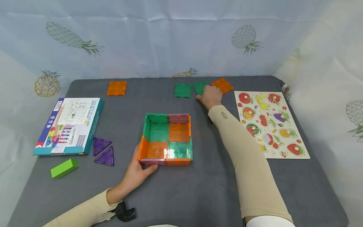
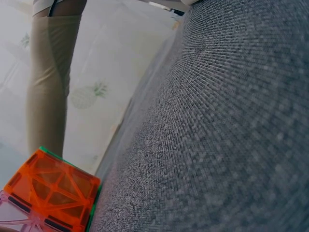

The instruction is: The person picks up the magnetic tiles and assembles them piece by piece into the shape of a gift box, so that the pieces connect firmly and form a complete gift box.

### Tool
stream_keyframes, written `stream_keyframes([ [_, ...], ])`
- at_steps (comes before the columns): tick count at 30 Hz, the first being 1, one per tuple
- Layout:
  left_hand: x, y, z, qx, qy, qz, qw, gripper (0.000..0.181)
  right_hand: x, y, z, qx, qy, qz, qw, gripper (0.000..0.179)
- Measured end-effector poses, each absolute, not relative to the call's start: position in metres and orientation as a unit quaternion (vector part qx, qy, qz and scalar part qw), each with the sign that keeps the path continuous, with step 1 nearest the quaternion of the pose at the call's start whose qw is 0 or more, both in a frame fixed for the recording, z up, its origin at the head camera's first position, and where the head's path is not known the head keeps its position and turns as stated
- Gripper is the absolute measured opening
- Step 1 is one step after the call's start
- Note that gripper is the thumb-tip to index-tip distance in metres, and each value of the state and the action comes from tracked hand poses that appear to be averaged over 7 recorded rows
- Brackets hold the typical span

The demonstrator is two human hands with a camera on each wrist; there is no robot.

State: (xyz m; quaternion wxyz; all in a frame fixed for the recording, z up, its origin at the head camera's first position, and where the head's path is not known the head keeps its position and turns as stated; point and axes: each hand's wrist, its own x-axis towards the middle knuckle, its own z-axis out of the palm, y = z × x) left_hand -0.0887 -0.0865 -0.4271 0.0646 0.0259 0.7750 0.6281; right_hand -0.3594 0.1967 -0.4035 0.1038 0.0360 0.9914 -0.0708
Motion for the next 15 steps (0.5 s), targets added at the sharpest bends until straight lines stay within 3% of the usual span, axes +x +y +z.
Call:
stream_keyframes([
  [5,-0.089,-0.086,-0.43,0.032,0.781,0.621,0.051,0.101,-0.354,0.21,-0.387,0.026,0.977,-0.118,0.175,0.075],
  [7,-0.088,-0.086,-0.431,0.035,0.78,0.623,0.049,0.1,-0.352,0.217,-0.38,0.02,0.975,-0.135,0.174,0.071],
  [11,-0.087,-0.086,-0.432,0.038,0.779,0.624,0.048,0.1,-0.344,0.23,-0.377,0.01,0.98,-0.12,0.156,0.045],
  [15,-0.086,-0.084,-0.434,0.042,0.779,0.624,0.044,0.1,-0.337,0.236,-0.383,0.009,0.977,-0.125,0.174,0.055],
])
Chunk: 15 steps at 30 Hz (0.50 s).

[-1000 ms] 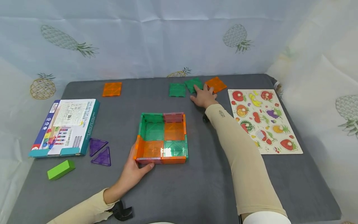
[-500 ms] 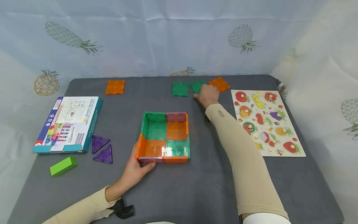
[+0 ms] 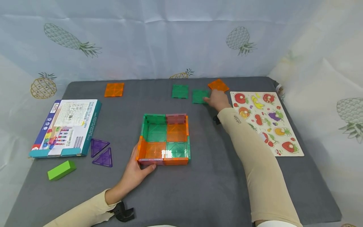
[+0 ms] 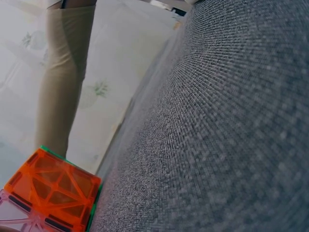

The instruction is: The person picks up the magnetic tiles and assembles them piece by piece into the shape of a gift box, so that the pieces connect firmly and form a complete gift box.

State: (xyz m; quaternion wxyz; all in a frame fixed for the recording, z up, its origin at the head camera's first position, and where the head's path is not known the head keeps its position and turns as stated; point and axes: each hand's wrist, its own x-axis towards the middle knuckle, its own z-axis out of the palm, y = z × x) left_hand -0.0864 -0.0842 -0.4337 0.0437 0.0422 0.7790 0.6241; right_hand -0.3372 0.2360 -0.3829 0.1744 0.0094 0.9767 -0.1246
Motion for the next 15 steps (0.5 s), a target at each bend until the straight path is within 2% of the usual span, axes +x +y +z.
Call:
stream_keyframes([
  [5,-0.084,-0.085,-0.436,0.036,0.781,0.621,0.054,0.1,-0.347,0.229,-0.397,-0.059,0.966,-0.117,0.222,0.083],
  [9,-0.083,-0.084,-0.438,0.032,0.784,0.616,0.067,0.1,-0.355,0.232,-0.402,-0.119,0.957,-0.09,0.251,0.085],
  [15,-0.088,-0.088,-0.439,0.038,0.781,0.62,0.06,0.099,-0.35,0.22,-0.395,-0.149,0.968,-0.036,0.198,0.09],
])
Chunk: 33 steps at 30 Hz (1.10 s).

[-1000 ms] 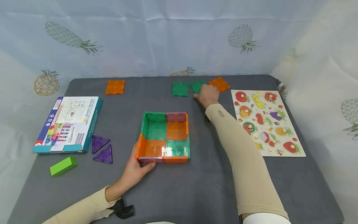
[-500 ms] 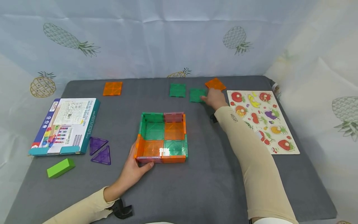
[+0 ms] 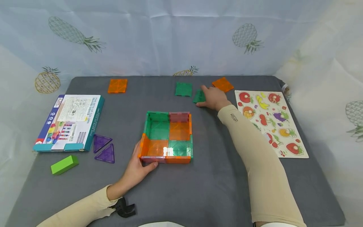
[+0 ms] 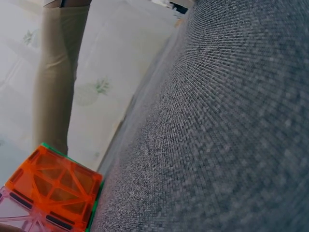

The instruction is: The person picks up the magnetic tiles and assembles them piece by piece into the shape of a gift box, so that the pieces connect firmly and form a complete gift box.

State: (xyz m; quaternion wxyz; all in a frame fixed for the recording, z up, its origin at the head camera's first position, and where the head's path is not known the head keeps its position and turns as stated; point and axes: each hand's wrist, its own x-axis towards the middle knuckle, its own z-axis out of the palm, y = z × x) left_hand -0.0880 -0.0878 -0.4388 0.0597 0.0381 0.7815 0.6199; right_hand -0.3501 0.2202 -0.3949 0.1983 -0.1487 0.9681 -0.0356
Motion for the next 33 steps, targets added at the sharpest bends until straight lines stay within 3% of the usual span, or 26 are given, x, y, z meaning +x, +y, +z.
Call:
stream_keyframes([
  [6,-0.089,-0.089,-0.436,0.035,0.782,0.62,0.056,0.099,-0.337,0.184,-0.358,-0.16,0.969,-0.077,0.17,0.096],
  [13,-0.088,-0.09,-0.436,0.039,0.777,0.626,0.049,0.101,-0.287,0.099,-0.303,-0.345,0.923,-0.07,0.152,0.089],
  [19,-0.09,-0.089,-0.436,0.051,0.784,0.616,0.055,0.1,-0.253,0.064,-0.305,-0.402,0.906,0.031,0.125,0.088],
  [33,-0.089,-0.089,-0.434,0.039,0.782,0.618,0.072,0.103,-0.24,0.066,-0.313,-0.379,0.913,0.058,0.139,0.092],
])
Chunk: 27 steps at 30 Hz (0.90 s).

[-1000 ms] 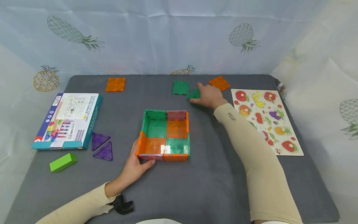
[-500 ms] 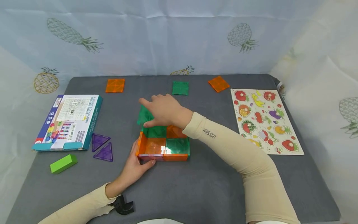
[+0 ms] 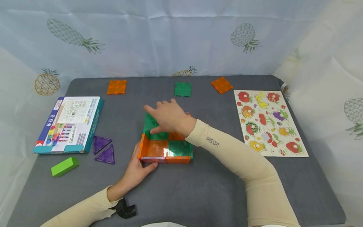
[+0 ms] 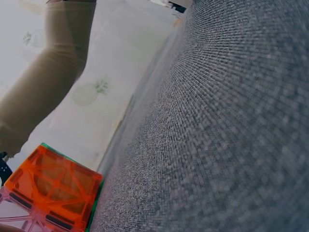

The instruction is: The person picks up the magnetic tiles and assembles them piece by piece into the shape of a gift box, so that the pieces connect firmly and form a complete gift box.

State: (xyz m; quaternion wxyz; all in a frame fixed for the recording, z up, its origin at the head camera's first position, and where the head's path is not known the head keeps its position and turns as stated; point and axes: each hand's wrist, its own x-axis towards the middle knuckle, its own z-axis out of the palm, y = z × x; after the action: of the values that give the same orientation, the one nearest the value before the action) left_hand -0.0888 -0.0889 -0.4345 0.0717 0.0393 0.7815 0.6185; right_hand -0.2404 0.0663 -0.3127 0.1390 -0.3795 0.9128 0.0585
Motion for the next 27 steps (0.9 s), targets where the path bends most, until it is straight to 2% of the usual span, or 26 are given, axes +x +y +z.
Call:
stream_keyframes([
  [7,-0.086,-0.09,-0.438,0.041,0.781,0.619,0.073,0.102,-0.231,0.068,-0.32,-0.393,0.911,0.052,0.116,0.091],
  [12,-0.083,-0.09,-0.441,0.05,0.782,0.619,0.055,0.1,-0.255,0.084,-0.319,-0.36,0.916,-0.054,0.167,0.084],
  [18,-0.082,-0.089,-0.442,0.047,0.784,0.617,0.051,0.099,-0.331,0.139,-0.337,-0.202,0.947,-0.156,0.196,0.065],
  [22,-0.082,-0.089,-0.442,0.046,0.786,0.615,0.048,0.1,-0.363,0.189,-0.369,-0.072,0.97,-0.139,0.186,0.074],
  [27,-0.086,-0.089,-0.439,0.049,0.787,0.613,0.043,0.1,-0.374,0.242,-0.396,0.042,0.973,-0.1,0.201,0.082],
])
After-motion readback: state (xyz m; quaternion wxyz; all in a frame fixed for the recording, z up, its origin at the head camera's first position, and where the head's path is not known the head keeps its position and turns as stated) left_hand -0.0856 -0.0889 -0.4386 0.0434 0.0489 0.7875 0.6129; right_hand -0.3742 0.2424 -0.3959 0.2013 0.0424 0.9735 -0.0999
